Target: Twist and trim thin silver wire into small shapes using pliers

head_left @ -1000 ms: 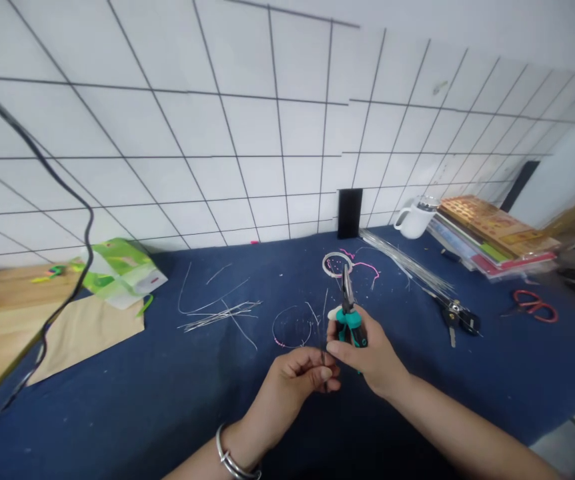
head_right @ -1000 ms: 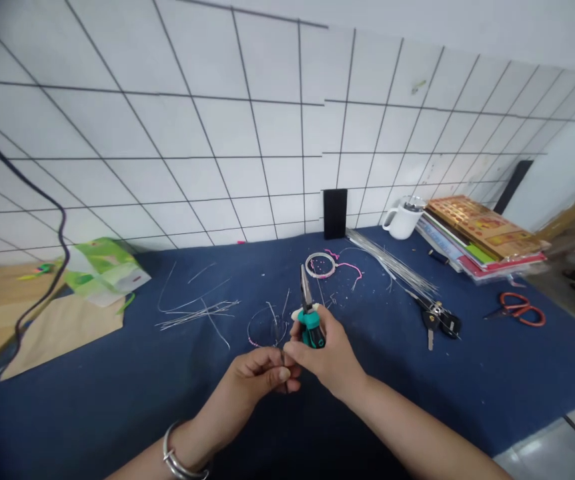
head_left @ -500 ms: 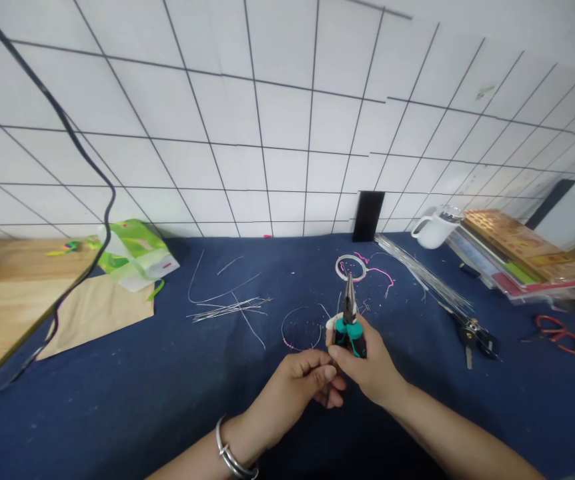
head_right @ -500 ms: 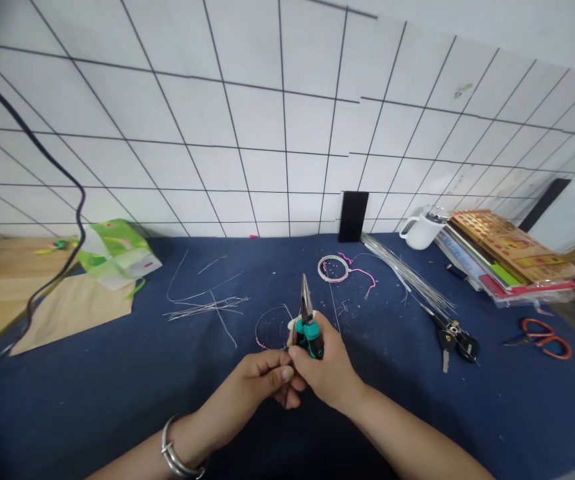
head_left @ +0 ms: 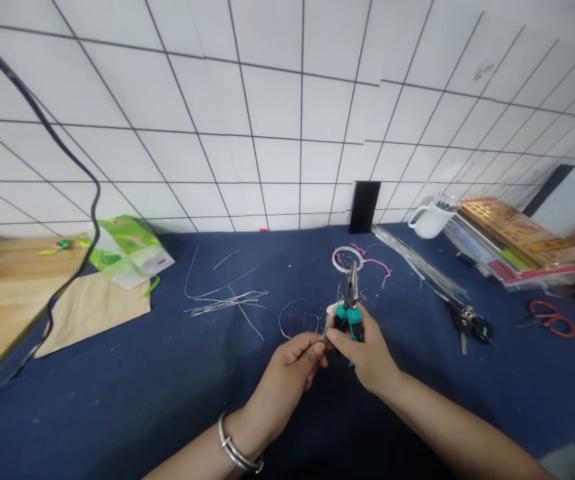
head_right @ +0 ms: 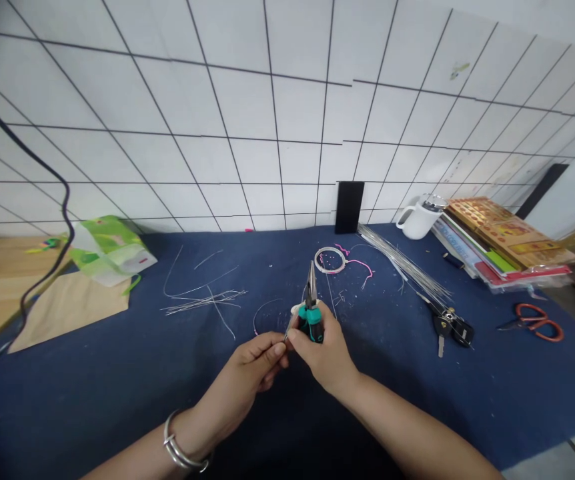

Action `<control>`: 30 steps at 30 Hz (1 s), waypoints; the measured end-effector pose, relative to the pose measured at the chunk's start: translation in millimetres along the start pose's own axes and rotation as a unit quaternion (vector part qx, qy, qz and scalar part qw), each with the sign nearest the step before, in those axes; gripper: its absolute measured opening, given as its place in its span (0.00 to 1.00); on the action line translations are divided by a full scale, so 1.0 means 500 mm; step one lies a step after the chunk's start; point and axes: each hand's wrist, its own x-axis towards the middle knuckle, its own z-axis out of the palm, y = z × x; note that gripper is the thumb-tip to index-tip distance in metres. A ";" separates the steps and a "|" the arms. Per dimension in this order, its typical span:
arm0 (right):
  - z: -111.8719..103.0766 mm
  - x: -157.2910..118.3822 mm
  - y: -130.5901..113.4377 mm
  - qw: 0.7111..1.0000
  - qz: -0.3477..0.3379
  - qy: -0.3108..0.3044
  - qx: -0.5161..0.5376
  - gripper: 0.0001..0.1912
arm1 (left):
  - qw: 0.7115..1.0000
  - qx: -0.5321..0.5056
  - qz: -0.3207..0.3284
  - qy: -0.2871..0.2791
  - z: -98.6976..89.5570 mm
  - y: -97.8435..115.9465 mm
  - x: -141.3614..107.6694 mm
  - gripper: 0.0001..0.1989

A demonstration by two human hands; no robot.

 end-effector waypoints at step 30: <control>-0.098 -0.067 0.012 0.989 0.099 -0.082 -0.076 0.16 | 0.992 0.066 0.094 -0.054 -0.033 0.004 0.002 0.04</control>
